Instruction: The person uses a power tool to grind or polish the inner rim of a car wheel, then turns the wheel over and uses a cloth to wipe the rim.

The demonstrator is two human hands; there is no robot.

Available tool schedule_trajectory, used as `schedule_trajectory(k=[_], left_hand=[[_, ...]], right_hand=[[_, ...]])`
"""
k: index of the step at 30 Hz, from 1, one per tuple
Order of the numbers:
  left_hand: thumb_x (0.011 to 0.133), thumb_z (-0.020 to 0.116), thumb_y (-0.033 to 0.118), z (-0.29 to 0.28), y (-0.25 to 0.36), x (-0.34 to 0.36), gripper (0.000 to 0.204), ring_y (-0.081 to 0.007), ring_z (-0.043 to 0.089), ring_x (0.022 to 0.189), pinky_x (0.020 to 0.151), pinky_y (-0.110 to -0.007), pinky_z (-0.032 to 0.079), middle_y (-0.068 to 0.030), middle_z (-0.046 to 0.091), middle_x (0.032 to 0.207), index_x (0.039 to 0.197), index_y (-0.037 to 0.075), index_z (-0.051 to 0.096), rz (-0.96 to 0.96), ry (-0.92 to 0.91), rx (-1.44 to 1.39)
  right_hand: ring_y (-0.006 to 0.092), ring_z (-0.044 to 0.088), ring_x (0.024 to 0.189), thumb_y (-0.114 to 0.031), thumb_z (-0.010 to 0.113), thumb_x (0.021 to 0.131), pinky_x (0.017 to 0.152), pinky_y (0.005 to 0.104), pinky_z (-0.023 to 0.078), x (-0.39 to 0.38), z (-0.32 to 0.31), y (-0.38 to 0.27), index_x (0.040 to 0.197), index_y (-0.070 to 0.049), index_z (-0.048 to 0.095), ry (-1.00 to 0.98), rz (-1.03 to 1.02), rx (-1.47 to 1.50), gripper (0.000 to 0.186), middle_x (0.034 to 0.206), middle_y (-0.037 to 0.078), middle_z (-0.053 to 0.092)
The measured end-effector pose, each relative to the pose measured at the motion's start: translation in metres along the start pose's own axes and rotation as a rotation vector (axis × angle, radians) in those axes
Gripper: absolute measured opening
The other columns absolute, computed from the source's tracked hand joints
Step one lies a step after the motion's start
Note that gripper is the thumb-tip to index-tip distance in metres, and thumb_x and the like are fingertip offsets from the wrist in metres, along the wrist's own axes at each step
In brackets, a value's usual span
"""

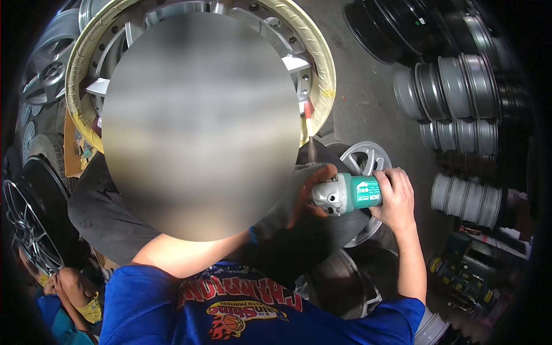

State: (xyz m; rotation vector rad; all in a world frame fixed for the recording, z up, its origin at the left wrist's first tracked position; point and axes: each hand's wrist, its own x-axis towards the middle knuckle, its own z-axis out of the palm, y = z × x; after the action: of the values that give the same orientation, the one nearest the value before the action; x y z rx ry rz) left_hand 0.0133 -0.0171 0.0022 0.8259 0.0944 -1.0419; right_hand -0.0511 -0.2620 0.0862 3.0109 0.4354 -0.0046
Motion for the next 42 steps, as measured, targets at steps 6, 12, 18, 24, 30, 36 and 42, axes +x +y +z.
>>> schedule_trajectory(k=[6,12,18,24,30,36,42], left_hand=[[0.099,0.058,0.041,-0.005,-0.004,0.004,0.044,-0.0184,0.067,0.091,0.067,-0.034,0.057,-0.0077,0.066,0.109,0.123,0.005,0.063,-0.009,-0.077,0.020],[0.097,0.061,0.042,-0.010,-0.012,-0.001,0.043,-0.0179,0.067,0.089,0.067,-0.033,0.058,-0.0065,0.067,0.107,0.121,0.006,0.065,-0.027,-0.069,-0.136],[0.097,0.061,0.041,-0.027,-0.035,0.005,0.043,-0.0182,0.068,0.087,0.065,-0.033,0.059,-0.0073,0.067,0.106,0.121,0.006,0.065,0.318,-0.090,0.239],[0.095,0.063,0.043,-0.026,-0.027,-0.009,0.049,-0.0183,0.069,0.086,0.064,-0.032,0.059,-0.0085,0.066,0.108,0.124,0.004,0.062,-0.025,-0.049,-0.172],[0.078,0.086,0.017,-0.051,-0.044,-0.021,0.063,-0.0189,0.064,0.099,0.088,-0.033,0.054,-0.0120,0.064,0.110,0.127,-0.003,0.052,0.368,-0.154,0.132],[0.076,0.088,0.016,-0.064,-0.048,-0.036,0.072,-0.0191,0.064,0.105,0.092,-0.033,0.053,-0.0123,0.064,0.116,0.134,-0.002,0.048,0.340,-0.151,0.077],[0.098,0.060,0.042,-0.071,-0.018,-0.054,0.048,-0.0196,0.068,0.084,0.064,-0.032,0.059,-0.0114,0.066,0.102,0.119,-0.001,0.061,-0.009,-0.109,-0.163]], right_hand=[[0.0379,0.060,0.100,-0.005,0.082,0.046,0.093,0.0499,0.049,0.008,-0.002,0.003,0.114,-0.008,0.061,-0.011,-0.024,0.013,0.071,0.104,0.015,0.059],[0.0365,0.060,0.097,-0.004,0.081,0.045,0.090,0.0482,0.049,0.012,-0.005,-0.003,0.111,-0.008,0.063,-0.017,-0.031,0.043,0.068,0.104,0.015,0.059],[0.0354,0.060,0.098,-0.005,0.083,0.042,0.089,0.0470,0.049,0.017,-0.010,-0.014,0.111,-0.008,0.063,-0.041,-0.051,0.019,0.072,0.104,0.014,0.059],[0.0349,0.060,0.100,-0.005,0.084,0.040,0.088,0.0465,0.048,0.018,-0.012,-0.024,0.113,-0.009,0.062,-0.062,-0.073,-0.014,0.077,0.105,0.014,0.059],[0.0343,0.060,0.098,-0.007,0.084,0.041,0.088,0.0462,0.048,0.023,-0.016,-0.039,0.114,-0.009,0.061,-0.094,-0.098,-0.009,0.076,0.106,0.014,0.059],[0.0337,0.061,0.097,-0.009,0.084,0.043,0.088,0.0467,0.049,0.027,-0.019,-0.060,0.114,-0.009,0.061,-0.127,-0.108,-0.027,0.075,0.106,0.014,0.059],[0.0361,0.061,0.097,-0.008,0.083,0.042,0.088,0.0471,0.050,0.027,-0.022,-0.082,0.115,-0.007,0.061,-0.147,-0.115,-0.024,0.076,0.107,0.015,0.060]])
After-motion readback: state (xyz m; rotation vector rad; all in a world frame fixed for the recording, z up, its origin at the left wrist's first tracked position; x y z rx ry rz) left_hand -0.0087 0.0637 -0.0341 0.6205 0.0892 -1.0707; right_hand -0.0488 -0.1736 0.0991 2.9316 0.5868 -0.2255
